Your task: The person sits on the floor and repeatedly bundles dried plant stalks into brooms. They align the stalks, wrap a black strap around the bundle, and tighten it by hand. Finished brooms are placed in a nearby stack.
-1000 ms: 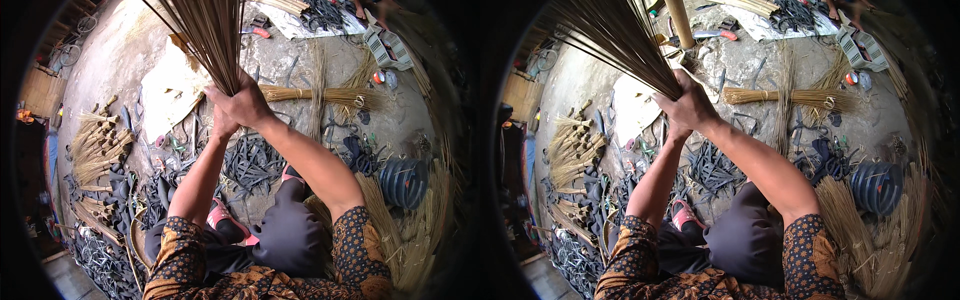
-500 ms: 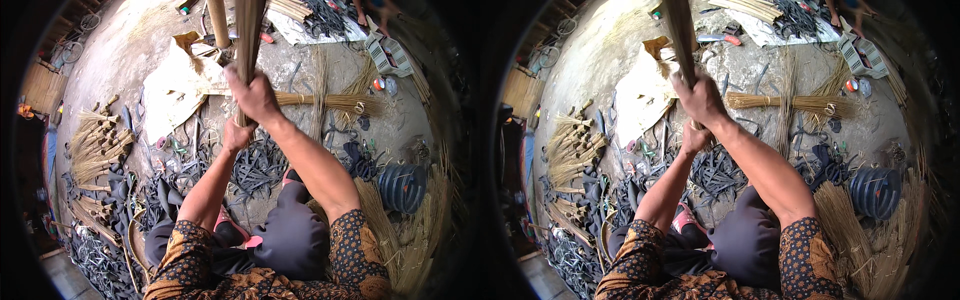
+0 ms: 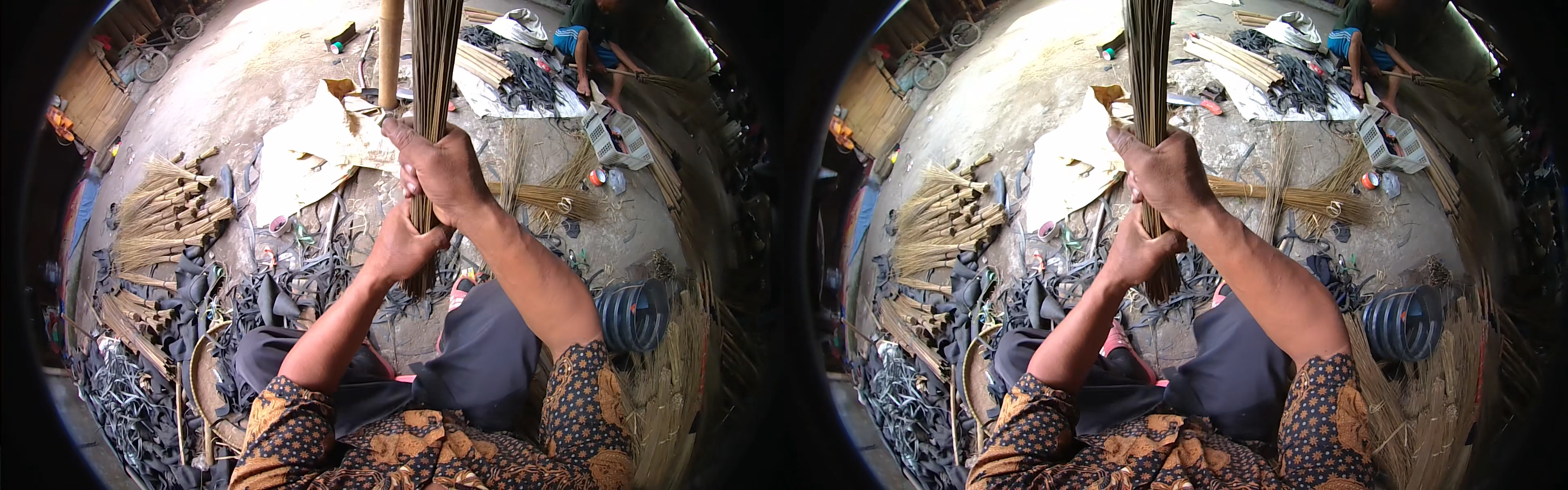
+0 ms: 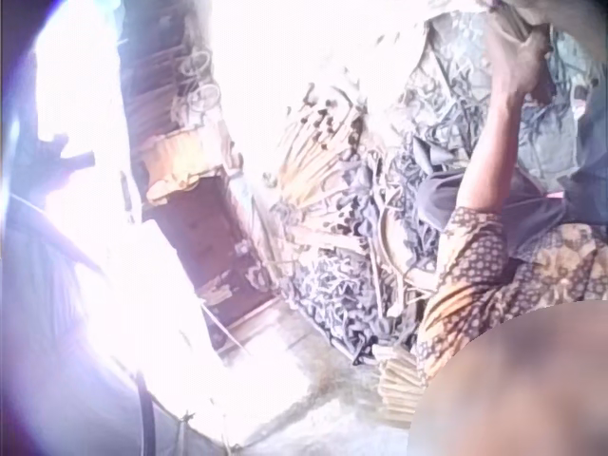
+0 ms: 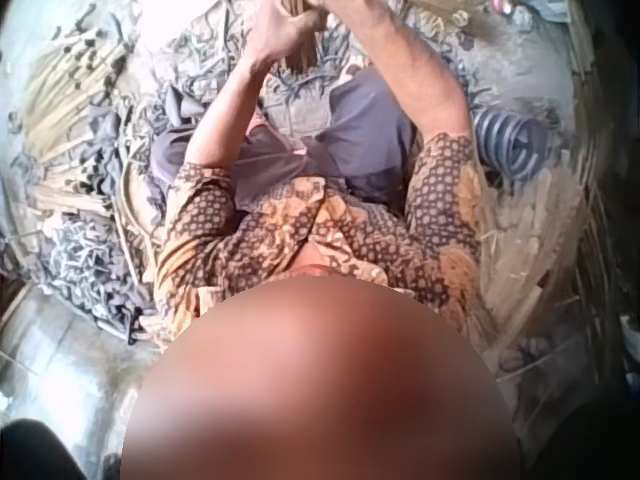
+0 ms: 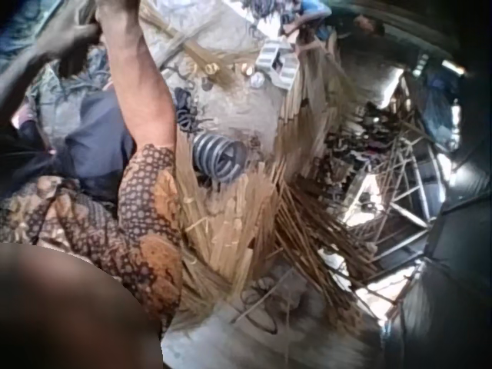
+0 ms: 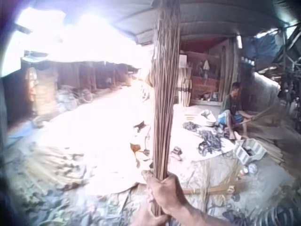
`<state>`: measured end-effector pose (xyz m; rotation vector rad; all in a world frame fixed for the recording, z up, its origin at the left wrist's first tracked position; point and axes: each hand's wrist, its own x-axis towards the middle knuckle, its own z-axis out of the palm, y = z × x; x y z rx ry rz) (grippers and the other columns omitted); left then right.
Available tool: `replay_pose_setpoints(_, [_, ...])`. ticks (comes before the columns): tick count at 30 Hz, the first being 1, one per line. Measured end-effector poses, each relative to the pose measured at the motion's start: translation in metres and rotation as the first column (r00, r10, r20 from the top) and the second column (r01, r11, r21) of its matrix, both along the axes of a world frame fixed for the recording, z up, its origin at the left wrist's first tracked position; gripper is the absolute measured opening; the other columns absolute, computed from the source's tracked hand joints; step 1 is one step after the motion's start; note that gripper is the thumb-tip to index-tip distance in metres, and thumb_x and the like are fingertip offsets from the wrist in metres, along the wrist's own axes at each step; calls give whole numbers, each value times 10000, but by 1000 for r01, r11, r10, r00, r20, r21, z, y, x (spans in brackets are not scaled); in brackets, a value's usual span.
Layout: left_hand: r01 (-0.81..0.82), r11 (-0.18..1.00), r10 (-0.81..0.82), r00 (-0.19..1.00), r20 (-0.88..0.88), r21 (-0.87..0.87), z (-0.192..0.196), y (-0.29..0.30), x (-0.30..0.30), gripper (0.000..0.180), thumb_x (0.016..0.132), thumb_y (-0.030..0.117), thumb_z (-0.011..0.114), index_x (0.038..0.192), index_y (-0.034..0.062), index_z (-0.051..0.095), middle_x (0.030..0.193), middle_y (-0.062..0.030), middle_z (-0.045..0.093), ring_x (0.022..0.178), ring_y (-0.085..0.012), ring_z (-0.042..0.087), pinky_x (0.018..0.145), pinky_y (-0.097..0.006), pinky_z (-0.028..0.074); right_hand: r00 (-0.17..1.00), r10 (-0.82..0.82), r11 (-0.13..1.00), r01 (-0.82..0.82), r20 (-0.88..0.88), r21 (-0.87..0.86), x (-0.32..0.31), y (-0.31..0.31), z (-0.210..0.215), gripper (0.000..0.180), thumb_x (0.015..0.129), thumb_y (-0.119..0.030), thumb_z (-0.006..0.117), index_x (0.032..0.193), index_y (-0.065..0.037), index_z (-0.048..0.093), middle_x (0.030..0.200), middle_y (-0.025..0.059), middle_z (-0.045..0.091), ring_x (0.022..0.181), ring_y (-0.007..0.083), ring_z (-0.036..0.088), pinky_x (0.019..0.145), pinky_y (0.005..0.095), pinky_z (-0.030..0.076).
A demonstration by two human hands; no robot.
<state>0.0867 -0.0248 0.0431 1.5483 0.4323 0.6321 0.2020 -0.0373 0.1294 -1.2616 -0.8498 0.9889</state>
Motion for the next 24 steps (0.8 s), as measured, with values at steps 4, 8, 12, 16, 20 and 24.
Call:
replay_pose_setpoints(4, [251,885,-283,959,-24,-391,11,-6,-40,159,904,146,737,886,37,623,685,-14,610,528,-132,569,504,-299,468,903,268,947,-182,-336,266,-22,-25,-2,385,980,-308,763,1263,-72,653,688,-24,548,539,74,525,547,307,490])
replay_pose_setpoints(8, [130,978,-176,936,-305,-164,5,-15,-57,199,922,173,723,858,40,589,625,-24,584,510,-144,574,485,-302,458,933,8,1000,-7,-359,5,-46,-35,-29,264,990,-272,746,1168,-95,663,589,-70,433,435,70,417,461,290,434])
replay_pose_setpoints(12, [-105,964,171,947,-271,243,-7,-27,-60,219,861,171,712,902,-14,602,689,-69,627,605,-163,617,551,-350,483,911,-194,978,209,-364,2,-58,-34,-58,212,994,-277,746,1055,-95,655,590,-64,427,452,78,427,472,276,410])
replay_pose_setpoints(16, [280,906,-385,857,-342,-317,-12,-5,-78,220,848,179,715,884,-23,634,677,-82,655,545,-160,611,536,-345,476,822,-48,996,86,-568,40,-55,-41,-74,374,976,-361,762,1233,-119,636,601,-65,422,490,79,445,503,291,415])
replay_pose_setpoints(20, [57,966,80,862,-501,253,-21,-8,-75,351,855,253,721,1001,-58,647,880,-320,710,932,-455,726,832,-533,564,766,-229,966,254,-600,-45,-57,-31,-87,320,1008,-392,716,1131,-115,616,592,-81,355,475,66,385,501,286,392])
replay_pose_setpoints(24, [48,936,181,784,-594,348,-27,1,-78,348,884,242,701,1119,-7,641,896,-300,722,910,-480,709,818,-556,563,802,-175,973,229,-571,23,-60,-19,-107,484,979,-508,719,1187,-88,598,645,-54,399,534,100,424,562,312,430])
